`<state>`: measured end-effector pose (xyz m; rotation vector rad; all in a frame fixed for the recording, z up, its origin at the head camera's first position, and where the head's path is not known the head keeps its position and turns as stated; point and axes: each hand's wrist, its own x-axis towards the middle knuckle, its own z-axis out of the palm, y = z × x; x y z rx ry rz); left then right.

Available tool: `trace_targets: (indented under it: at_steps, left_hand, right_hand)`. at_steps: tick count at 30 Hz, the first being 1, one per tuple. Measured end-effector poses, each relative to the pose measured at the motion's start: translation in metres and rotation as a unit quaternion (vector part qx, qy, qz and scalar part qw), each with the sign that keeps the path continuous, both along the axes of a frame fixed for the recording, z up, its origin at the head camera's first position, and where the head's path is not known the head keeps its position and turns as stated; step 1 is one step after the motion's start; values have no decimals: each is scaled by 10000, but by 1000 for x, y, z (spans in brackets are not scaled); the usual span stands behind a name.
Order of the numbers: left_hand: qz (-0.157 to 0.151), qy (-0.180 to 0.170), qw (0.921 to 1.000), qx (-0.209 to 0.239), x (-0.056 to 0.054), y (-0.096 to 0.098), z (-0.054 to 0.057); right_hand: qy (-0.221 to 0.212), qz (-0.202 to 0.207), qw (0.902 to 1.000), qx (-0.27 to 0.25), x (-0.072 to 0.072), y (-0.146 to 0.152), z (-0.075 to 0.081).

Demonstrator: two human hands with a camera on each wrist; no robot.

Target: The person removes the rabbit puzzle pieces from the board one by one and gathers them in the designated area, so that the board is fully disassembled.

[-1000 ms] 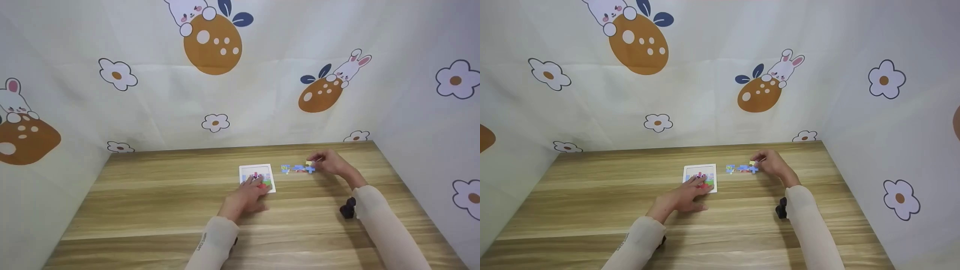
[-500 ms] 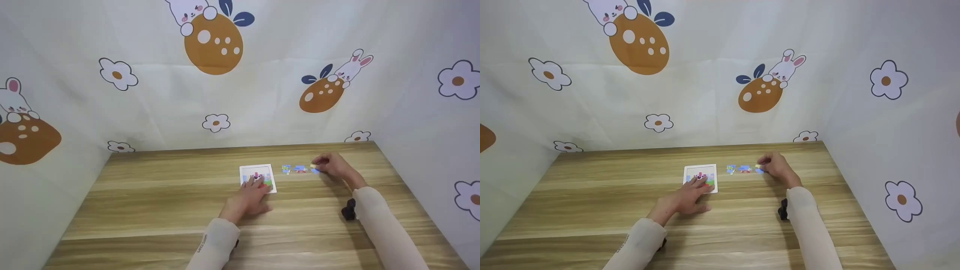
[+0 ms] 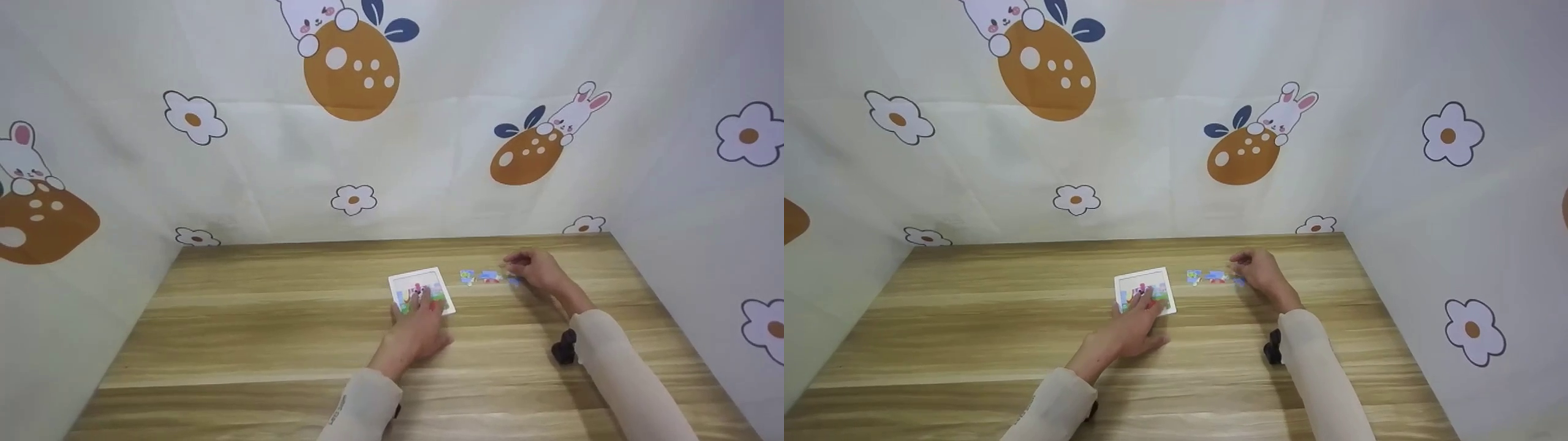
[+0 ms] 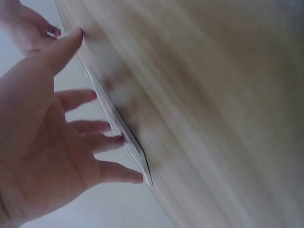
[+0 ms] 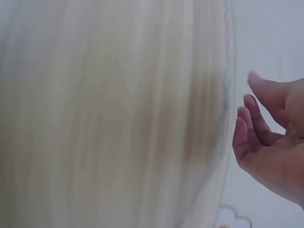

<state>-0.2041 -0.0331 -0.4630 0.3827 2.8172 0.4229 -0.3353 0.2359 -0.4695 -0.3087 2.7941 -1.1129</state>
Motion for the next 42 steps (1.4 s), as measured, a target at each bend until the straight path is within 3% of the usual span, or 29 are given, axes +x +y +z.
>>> trace_targets:
  at_steps: [5,10,14,16,18,21,24,34,42]
  left_hand:
    - [-213,356,9990,-191,7,-2,-3]
    - [-498,579,9939,-792,9,-7,-2]
    - [-419,1164,9812,-1483,13,-1,-3]
    - [-279,1272,9783,-1611,17,3,-2]
    - [-154,1151,9813,-1534,19,6,0]
    - [26,631,9904,-1234,20,5,1]
    - [157,271,9945,-1001,19,2,1]
    - [338,-344,9976,-499,15,-5,4]
    - [243,-471,9981,-304,13,-9,5]
  right_hand:
    - [-80,118,9997,-211,3,-24,9]
    - [-129,506,9974,-501,5,-51,16]
    - [-138,705,9960,-529,7,-69,18]
    - [-128,751,9959,-491,7,-76,17]
    - [-86,836,9953,-475,8,-83,17]
    - [-83,964,9942,-475,9,-93,16]
    - [-134,1060,9931,-492,9,-102,16]
    - [-61,1248,9912,-446,7,-133,7]
    - [-353,1616,9845,-579,8,-152,-3]
